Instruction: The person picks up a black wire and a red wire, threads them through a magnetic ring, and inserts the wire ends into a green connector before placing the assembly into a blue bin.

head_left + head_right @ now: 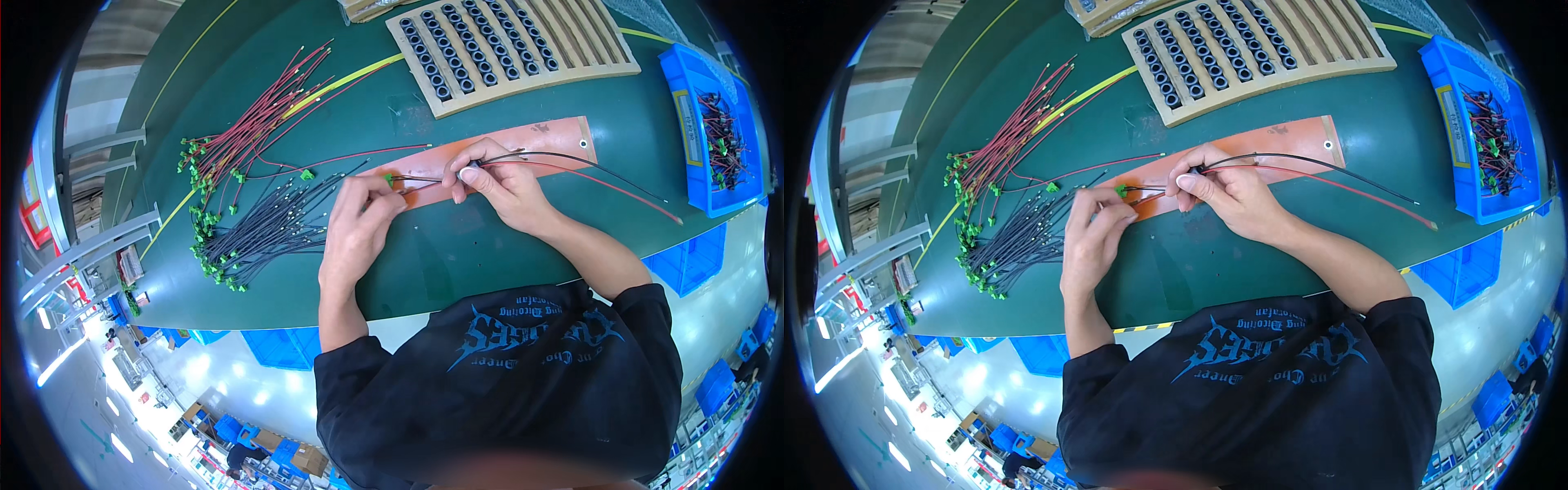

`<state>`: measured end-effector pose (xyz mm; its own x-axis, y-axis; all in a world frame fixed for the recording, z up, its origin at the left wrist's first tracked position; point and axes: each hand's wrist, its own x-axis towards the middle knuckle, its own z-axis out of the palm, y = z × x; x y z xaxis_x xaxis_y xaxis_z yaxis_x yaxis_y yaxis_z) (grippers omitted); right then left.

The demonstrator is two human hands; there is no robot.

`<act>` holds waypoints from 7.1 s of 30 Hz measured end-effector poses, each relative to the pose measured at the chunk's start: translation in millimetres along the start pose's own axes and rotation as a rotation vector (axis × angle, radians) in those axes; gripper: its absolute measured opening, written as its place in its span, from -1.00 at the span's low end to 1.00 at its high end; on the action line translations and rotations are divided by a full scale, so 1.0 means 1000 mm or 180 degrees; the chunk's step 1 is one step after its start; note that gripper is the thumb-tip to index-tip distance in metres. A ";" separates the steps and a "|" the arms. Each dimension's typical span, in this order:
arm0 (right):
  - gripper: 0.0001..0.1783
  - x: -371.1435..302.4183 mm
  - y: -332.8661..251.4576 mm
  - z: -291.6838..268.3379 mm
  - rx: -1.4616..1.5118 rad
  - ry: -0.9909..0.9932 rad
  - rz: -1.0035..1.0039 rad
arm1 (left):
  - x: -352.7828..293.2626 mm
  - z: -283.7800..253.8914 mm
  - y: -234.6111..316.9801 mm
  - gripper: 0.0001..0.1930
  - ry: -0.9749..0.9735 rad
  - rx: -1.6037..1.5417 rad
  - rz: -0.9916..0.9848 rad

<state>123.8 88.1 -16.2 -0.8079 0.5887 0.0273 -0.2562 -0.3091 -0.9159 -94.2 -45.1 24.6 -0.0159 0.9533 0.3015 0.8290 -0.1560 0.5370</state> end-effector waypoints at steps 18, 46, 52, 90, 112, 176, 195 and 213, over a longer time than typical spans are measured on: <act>-0.80 0.002 0.007 0.003 -0.0101 -0.0046 0.0058 | -0.009 0.008 -0.005 -0.51 0.0467 -0.0372 -0.0354; -0.69 0.027 -0.055 0.011 -0.1852 -0.0432 0.1001 | 0.070 -0.053 0.023 -0.58 0.0403 0.2490 0.1906; -0.71 0.021 -0.048 0.018 -0.2485 -0.0342 -0.0076 | 0.088 -0.037 0.068 -0.58 -0.0397 0.3195 0.2294; -0.74 0.008 -0.041 0.051 -0.2228 -0.0195 0.0321 | 0.026 0.009 0.021 -0.80 0.1889 -0.2421 -0.0908; -0.76 0.032 -0.051 0.006 -0.2374 -0.0683 0.0623 | -0.028 -0.020 0.027 -0.75 0.0344 -0.1158 -0.1686; -0.76 0.023 -0.042 -0.004 -0.1273 -0.0942 0.0719 | 0.100 -0.037 0.038 -0.75 0.1558 0.0788 0.0755; -0.75 0.010 -0.010 0.009 -0.0998 -0.0296 0.0962 | 0.006 0.092 0.026 -0.84 0.2643 -0.3433 -0.1427; -0.82 -0.008 0.002 0.007 -0.1616 0.0688 0.0485 | -0.008 0.094 0.005 -0.87 0.1738 -0.3120 -0.1241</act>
<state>125.9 78.1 -15.5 -0.6752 0.7215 -0.1537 0.1848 -0.0363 -0.9821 -36.9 -29.4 -49.4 -0.6057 0.7809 0.1524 -0.0622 -0.2375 0.9694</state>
